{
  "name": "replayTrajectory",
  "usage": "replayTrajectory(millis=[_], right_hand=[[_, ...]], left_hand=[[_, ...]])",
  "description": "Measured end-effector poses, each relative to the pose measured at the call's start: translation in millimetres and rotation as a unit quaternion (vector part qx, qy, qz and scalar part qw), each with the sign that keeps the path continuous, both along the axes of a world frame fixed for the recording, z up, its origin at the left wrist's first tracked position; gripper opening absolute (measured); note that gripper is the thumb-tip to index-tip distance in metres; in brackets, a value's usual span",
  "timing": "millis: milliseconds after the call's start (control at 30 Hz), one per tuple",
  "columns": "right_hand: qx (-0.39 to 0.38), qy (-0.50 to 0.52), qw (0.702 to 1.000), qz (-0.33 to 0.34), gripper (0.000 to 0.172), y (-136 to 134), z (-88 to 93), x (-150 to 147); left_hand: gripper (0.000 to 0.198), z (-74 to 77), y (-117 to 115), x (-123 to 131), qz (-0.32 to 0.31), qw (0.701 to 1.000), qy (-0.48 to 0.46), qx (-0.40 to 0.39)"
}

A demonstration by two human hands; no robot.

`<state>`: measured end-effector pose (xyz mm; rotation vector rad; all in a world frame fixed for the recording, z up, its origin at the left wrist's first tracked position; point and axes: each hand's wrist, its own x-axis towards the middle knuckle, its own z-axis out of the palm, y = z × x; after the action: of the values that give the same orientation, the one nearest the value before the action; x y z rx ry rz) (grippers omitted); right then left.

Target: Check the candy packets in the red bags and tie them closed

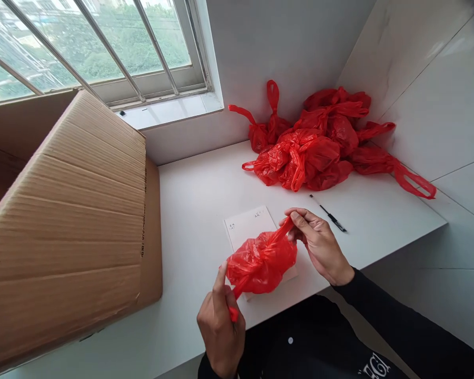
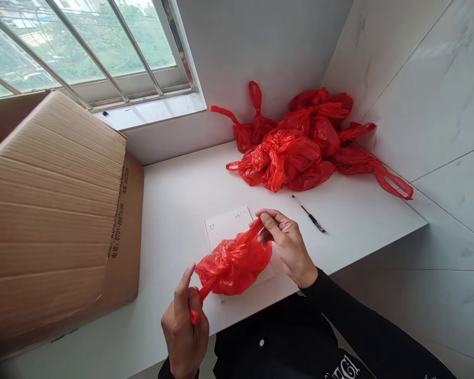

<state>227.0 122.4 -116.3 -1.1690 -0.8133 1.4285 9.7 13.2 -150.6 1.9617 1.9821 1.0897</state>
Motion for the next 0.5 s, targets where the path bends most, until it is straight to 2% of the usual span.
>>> replayTrajectory(millis=[67, 167, 267, 333, 400, 500], right_hand=[[-0.041, 0.014, 0.999, -0.004, 0.036, 3, -9.6, 3], [-0.085, 0.073, 0.994, 0.002, 0.04, 5, -16.6, 6], [-0.107, 0.141, 0.984, 0.035, 0.042, 2, -13.9, 8], [-0.126, 0.135, 0.978, 0.098, 0.043, 0, -8.7, 8], [-0.127, 0.078, 0.975, 0.165, 0.044, -4, -2.1, 6], [-0.044, -0.069, 0.976, 0.203, 0.042, -9, 7.4, -1]], left_hand=[[0.047, -5.1, 3, -6, 0.024, 0.999, 0.03, -0.011], [0.03, -1.1, 5, -9, 0.038, 0.992, -0.08, -0.09], [0.042, 12.7, 5, -7, 0.01, 0.964, -0.196, -0.181], [0.044, 21.6, 7, -4, -0.018, 0.948, -0.231, -0.217], [0.037, 27.3, 9, 1, -0.042, 0.946, -0.237, -0.215], [0.026, 28.5, 15, 11, -0.038, 0.977, -0.187, -0.101]])
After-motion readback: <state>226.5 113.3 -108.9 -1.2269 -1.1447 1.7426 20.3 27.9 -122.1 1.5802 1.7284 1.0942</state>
